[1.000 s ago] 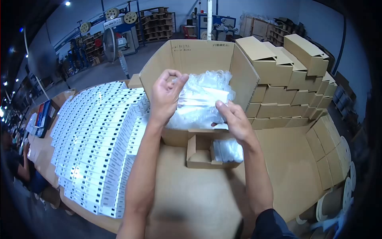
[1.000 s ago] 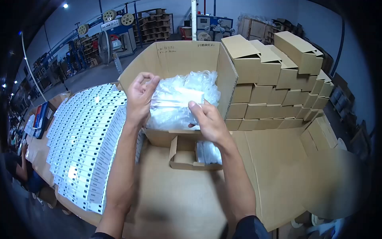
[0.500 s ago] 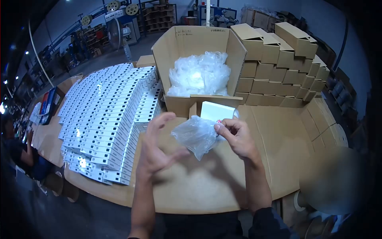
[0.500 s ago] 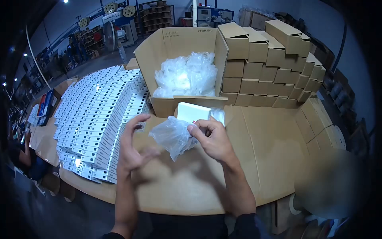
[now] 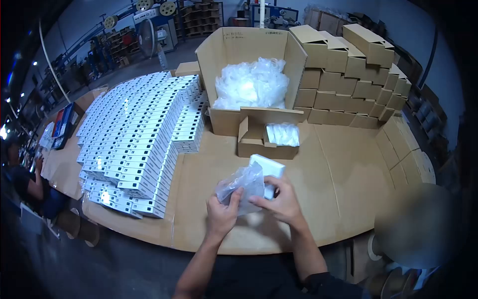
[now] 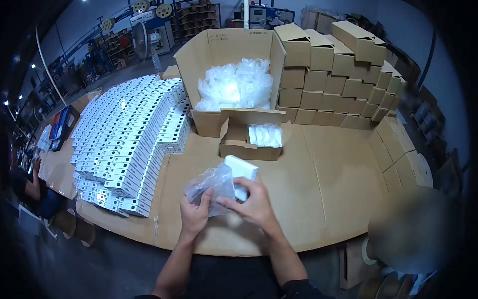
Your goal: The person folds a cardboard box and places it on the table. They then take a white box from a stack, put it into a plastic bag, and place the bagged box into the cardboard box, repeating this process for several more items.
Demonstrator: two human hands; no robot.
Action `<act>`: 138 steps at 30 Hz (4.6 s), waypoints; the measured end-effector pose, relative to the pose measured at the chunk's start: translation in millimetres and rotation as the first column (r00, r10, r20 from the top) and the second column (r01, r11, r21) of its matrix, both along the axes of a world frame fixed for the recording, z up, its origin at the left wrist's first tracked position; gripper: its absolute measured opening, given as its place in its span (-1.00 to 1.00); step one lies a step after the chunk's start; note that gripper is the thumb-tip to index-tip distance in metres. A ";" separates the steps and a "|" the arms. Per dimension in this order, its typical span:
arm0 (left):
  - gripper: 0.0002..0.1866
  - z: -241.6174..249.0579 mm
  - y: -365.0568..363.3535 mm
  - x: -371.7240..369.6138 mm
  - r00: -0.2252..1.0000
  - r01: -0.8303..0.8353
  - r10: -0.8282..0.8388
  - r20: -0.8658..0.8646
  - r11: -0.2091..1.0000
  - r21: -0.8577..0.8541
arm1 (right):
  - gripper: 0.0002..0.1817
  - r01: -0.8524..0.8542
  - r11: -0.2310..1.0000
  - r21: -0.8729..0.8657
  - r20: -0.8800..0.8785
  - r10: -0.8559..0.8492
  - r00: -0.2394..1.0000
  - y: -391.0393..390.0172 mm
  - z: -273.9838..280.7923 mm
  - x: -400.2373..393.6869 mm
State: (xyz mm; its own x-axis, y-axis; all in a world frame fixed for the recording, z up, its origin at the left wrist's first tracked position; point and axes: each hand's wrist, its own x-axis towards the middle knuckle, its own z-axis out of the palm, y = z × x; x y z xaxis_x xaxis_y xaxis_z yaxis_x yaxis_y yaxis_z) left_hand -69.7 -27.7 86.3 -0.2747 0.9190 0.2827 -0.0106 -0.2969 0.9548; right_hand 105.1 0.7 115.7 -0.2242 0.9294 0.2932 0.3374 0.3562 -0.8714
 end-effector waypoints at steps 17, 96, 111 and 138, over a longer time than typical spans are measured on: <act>-0.75 -33.6 1.4 -6.1 0.968 0.136 -0.119 0.220 0.989 -0.062 | -0.76 -0.177 0.927 -0.329 -0.603 -0.062 0.795 -6.3 -64.8 -4.2; -0.50 -41.3 -8.1 -17.2 0.965 0.249 -0.259 -0.029 0.947 -0.202 | -0.73 -0.217 0.920 0.326 -0.035 0.241 0.970 34.0 34.0 31.9; -0.38 -47.1 -6.6 -17.9 0.950 0.162 -0.196 -0.242 0.975 -0.151 | -0.76 -0.320 0.929 0.187 0.051 0.316 0.947 40.4 35.6 7.2; -0.51 -91.6 -6.4 -33.2 0.771 0.429 -0.271 0.576 0.890 -0.155 | -0.45 -0.450 0.885 -0.114 -0.335 0.393 0.857 42.0 -24.3 -0.1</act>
State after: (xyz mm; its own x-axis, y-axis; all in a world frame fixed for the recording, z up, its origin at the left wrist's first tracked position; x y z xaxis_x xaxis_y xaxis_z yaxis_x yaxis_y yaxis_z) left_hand -102.9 -34.1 -5.3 0.0491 0.9960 -0.0740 -0.5844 0.0887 0.8066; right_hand 105.0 42.7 91.5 -0.5370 0.8078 0.2432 -0.0906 0.2314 -0.9686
